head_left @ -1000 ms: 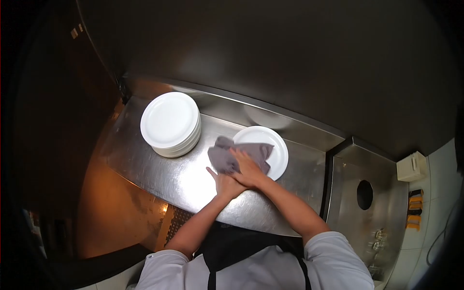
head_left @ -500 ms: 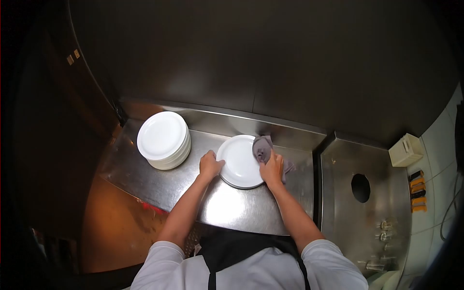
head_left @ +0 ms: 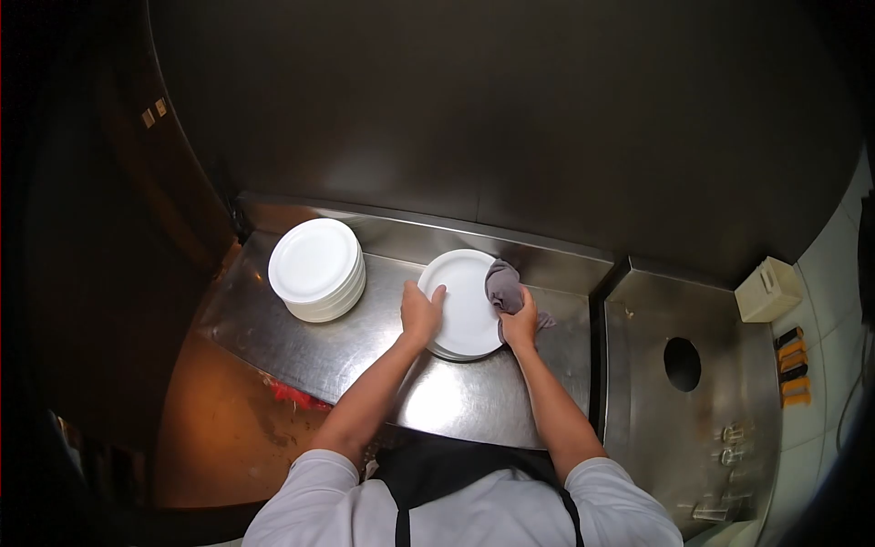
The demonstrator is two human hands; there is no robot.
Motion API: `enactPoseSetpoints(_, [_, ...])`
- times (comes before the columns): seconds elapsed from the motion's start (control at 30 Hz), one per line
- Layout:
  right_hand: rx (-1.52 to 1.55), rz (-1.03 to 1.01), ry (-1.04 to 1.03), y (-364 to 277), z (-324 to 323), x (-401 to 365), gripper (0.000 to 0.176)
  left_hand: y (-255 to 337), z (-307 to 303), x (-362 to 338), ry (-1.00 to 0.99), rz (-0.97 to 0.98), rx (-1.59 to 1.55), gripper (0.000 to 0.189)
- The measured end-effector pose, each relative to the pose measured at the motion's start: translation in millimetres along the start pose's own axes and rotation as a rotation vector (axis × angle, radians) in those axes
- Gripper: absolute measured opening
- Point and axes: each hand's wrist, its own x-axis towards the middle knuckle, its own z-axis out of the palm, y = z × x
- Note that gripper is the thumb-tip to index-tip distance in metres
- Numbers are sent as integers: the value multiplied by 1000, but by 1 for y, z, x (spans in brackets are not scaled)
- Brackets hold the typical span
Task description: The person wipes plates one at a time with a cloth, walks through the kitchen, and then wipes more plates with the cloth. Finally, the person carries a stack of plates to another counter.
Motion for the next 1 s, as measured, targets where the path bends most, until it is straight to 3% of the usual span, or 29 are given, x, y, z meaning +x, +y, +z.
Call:
enactPoseSetpoints(0.1, [207,-101,69,3,-5,1,74,0,1,-7,70,64,-10,46])
enactPoseSetpoints(0.17, [326,-130,98,-30,-29,-7,70,4,-2,-8,92,68,-56,45])
enactPoseSetpoints(0.27, [505,-174,69,-64,-50,-26,63,9,-6,5,116,-57,-143,48])
enactPoseSetpoints(0.3, [601,-118,-67,-60,-51,-32,58,12,-8,7,133,-50,-177,49])
enactPoseSetpoints(0.4, [783,-296,-212,-57,-34,-42,56,22,-9,7,120,-19,-262,52])
enactPoseSetpoints(0.53, [1252,330,-653,-123,-50,-27,67,48,-8,-18,-53,115,-393,53])
enactPoseSetpoints(0.6, [974,395,-614,-122,-32,-26,62,64,-8,-37,-84,264,-596,53])
enactPoseSetpoints(0.73, [740,-78,-506,-120,-35,-98,48,13,11,-1,-45,216,-713,49])
enactPoseSetpoints(0.83, [577,-489,-552,-145,-61,-127,54,-4,-1,14,-226,75,-863,48])
enactPoseSetpoints(0.9, [396,-530,-603,-174,-77,-101,51,-1,-3,2,-400,-4,-974,46])
enactPoseSetpoints(0.93, [394,-319,-760,-180,-80,-87,50,0,1,-9,-443,-31,-1018,46])
enactPoseSetpoints(1.0, [690,-111,-713,-168,-58,-80,47,1,11,-33,-450,-72,-1066,45])
